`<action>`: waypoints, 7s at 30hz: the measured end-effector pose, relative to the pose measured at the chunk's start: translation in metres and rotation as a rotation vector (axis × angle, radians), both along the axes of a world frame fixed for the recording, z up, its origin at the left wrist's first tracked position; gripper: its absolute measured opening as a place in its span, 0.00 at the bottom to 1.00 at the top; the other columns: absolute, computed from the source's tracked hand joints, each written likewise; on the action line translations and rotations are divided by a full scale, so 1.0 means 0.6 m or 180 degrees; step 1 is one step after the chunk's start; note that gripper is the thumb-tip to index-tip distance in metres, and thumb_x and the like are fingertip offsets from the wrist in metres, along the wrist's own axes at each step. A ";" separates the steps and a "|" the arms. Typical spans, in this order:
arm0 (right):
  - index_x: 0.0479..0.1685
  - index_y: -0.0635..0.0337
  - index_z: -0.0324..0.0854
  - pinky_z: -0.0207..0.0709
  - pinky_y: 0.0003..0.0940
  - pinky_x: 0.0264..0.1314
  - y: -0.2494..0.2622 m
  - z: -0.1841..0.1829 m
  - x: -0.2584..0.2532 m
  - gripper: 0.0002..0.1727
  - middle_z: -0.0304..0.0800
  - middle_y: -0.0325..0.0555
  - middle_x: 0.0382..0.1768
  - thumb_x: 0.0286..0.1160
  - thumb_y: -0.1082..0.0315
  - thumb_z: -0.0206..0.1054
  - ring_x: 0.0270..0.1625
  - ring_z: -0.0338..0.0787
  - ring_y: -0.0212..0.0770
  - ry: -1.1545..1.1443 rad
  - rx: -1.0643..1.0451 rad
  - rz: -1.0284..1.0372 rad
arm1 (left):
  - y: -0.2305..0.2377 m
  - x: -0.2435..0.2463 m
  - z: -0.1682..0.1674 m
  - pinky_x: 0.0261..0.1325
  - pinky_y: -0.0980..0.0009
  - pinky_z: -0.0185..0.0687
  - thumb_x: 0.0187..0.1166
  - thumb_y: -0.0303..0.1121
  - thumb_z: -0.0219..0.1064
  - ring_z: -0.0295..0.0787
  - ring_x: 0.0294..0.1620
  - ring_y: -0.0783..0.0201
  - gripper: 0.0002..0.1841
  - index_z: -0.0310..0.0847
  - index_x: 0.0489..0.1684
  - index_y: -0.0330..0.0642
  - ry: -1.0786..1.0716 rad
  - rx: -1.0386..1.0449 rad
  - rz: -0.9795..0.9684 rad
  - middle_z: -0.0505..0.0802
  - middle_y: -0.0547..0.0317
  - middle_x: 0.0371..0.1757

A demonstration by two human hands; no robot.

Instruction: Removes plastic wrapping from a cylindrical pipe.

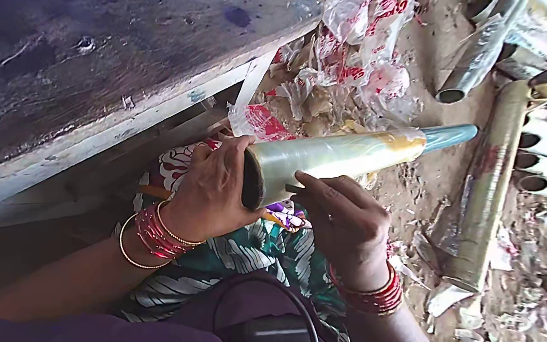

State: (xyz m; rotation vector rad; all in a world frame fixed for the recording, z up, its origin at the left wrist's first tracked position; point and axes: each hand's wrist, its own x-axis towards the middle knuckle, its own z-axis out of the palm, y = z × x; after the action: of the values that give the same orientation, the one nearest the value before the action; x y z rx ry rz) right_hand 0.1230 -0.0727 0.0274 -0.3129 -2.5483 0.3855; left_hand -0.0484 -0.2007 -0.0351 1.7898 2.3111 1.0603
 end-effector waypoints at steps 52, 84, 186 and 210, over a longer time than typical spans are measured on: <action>0.30 0.67 0.85 0.57 0.38 0.26 0.012 0.026 -0.045 0.12 0.82 0.48 0.20 0.78 0.82 0.57 0.23 0.75 0.44 -0.0174 0.1949 0.0893 | -0.002 -0.002 0.000 0.60 0.44 0.72 0.58 0.54 0.74 0.86 0.67 0.46 0.46 0.68 0.74 0.30 0.0231 0.0154 -0.0187 0.88 0.36 0.67; 0.40 0.78 0.82 0.77 0.68 0.39 0.243 0.045 0.146 0.10 0.89 0.73 0.35 0.76 0.84 0.55 0.43 0.91 0.75 -0.1923 0.1730 -0.0831 | 0.002 -0.002 -0.004 0.57 0.42 0.75 0.37 0.54 0.84 0.89 0.60 0.43 0.54 0.70 0.71 0.31 0.0102 0.0130 -0.0087 0.89 0.38 0.64; 0.34 0.63 0.86 0.70 0.21 0.25 -0.140 0.005 -0.066 0.04 0.81 0.42 0.24 0.69 0.72 0.66 0.24 0.79 0.31 -0.0284 0.0119 -0.1341 | -0.007 0.005 -0.002 0.48 0.42 0.72 0.54 0.46 0.72 0.89 0.54 0.38 0.40 0.74 0.70 0.28 0.0366 0.0311 -0.0293 0.89 0.33 0.60; 0.38 0.68 0.88 0.70 0.11 0.26 -0.116 0.001 -0.042 0.07 0.83 0.39 0.25 0.71 0.72 0.67 0.23 0.76 0.19 -0.0019 -0.0636 -0.1003 | -0.006 0.004 -0.005 0.52 0.41 0.74 0.51 0.54 0.78 0.89 0.58 0.38 0.47 0.73 0.72 0.29 0.0297 0.0266 -0.0281 0.88 0.33 0.63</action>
State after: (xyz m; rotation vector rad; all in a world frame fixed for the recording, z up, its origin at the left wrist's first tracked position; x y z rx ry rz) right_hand 0.0981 -0.1424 0.0278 -0.7786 -2.4147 0.5165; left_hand -0.0460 -0.2044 -0.0382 1.9930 2.2453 1.0982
